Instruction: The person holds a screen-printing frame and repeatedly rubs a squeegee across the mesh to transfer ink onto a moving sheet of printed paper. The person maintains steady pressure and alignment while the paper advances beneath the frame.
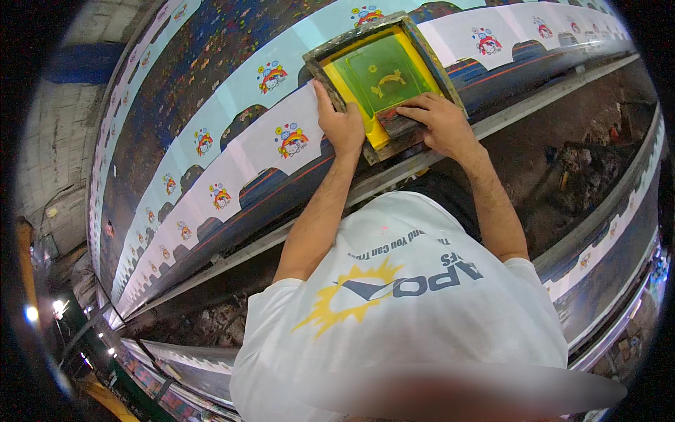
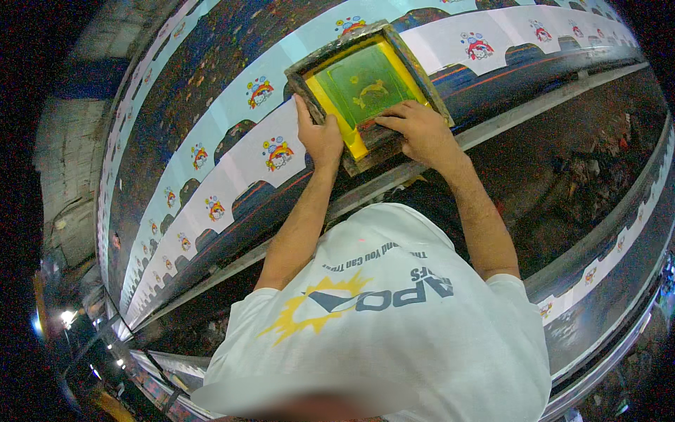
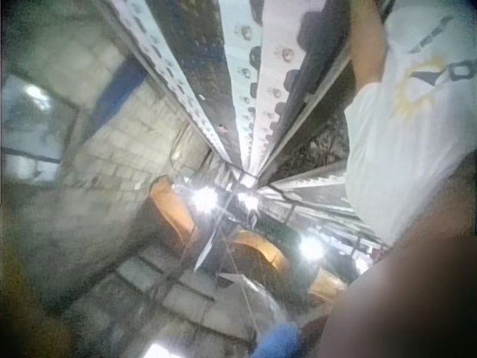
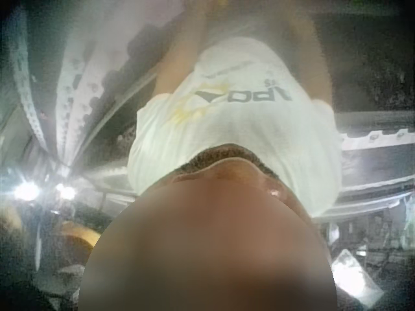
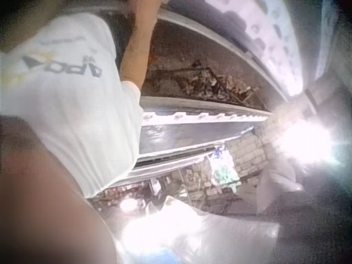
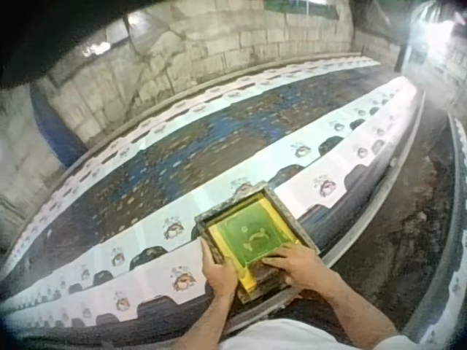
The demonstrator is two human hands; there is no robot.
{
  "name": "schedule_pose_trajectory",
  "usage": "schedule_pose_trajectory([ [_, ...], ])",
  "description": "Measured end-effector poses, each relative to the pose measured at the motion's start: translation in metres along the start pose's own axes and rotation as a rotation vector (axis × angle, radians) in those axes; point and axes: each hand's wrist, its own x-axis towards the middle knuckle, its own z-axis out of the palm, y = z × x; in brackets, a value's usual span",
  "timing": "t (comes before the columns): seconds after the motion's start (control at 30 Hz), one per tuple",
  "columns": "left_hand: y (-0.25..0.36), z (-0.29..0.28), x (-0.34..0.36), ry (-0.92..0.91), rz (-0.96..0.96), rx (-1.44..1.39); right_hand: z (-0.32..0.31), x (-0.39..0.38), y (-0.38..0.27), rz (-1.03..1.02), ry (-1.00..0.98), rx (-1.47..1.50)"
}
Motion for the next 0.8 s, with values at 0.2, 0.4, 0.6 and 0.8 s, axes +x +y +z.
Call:
schedule_pose_trajectory([
  [0.2,-0.001,0.015,-0.001,-0.021,-0.081,0.036,-0.004,-0.001,0.024,-0.009,-0.079,-0.03],
  [0.4,-0.006,0.017,0.002,-0.034,-0.132,-0.076,-0.002,0.005,0.029,-0.05,-0.086,-0.067],
  [0.6,0.004,0.015,0.005,-0.047,-0.197,-0.106,-0.006,0.005,0.026,-0.03,-0.097,-0.032],
  [0.8,0.002,0.015,0.002,-0.035,-0.212,-0.215,-0.01,0.012,0.025,-0.009,-0.111,0.009],
])
